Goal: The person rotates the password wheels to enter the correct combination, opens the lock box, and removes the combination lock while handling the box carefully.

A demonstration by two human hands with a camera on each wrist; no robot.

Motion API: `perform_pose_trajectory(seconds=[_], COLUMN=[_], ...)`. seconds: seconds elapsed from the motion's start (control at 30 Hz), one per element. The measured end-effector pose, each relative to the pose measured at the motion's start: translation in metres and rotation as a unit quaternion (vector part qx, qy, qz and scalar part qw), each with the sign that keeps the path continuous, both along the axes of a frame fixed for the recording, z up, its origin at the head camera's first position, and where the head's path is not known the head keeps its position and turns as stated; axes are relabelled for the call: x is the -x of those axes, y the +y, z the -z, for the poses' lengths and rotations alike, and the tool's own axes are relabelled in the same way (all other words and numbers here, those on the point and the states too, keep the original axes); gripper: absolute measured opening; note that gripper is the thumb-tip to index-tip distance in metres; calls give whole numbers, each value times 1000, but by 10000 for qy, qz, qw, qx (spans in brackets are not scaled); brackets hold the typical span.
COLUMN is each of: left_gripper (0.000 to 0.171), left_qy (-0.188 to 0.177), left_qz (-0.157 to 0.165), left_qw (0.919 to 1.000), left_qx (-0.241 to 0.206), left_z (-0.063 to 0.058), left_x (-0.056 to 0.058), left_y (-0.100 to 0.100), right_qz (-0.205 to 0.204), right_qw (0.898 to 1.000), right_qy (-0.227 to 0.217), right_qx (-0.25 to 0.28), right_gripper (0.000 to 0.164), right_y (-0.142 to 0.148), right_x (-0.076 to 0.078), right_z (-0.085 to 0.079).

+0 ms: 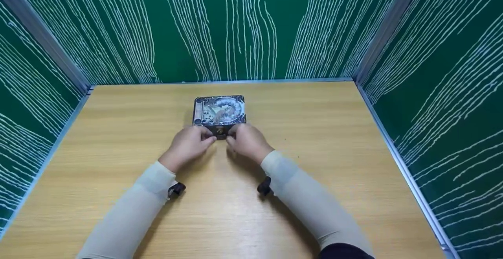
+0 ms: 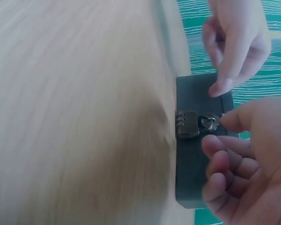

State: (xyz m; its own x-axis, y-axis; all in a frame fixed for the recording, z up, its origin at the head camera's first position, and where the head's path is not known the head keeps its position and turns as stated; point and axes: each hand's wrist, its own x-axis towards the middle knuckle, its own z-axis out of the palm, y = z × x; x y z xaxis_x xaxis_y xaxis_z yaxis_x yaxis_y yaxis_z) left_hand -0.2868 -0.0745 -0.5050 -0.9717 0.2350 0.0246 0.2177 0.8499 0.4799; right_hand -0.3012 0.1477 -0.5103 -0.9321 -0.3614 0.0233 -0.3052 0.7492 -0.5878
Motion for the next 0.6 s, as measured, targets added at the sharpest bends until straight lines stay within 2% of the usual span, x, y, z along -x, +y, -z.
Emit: perform_pose_trajectory(seconds=[0.07, 0.23, 0.5, 0.6], left_gripper=[27, 28, 24, 25], left_qy=[-128, -457, -656, -694], left_qz=[-40, -53, -181, -210], left_qw=[9999, 9989, 9977, 9973], left_qx=[-12, 13, -73, -120], left_z=[4, 9, 11, 11], left_x=[1, 3, 6, 6], left_y=[2, 8, 13, 15], right_qz=[4, -40, -27, 17], right_qw=[9998, 9995, 9967, 9966], right_qy=[-171, -275, -590, -586], right_qx=[72, 140, 552, 576], right_gripper=[29, 22, 20, 21], right_y=[-3, -7, -10, -9], right_x=[3, 6, 7, 7], right_z=[4, 11, 15, 13])
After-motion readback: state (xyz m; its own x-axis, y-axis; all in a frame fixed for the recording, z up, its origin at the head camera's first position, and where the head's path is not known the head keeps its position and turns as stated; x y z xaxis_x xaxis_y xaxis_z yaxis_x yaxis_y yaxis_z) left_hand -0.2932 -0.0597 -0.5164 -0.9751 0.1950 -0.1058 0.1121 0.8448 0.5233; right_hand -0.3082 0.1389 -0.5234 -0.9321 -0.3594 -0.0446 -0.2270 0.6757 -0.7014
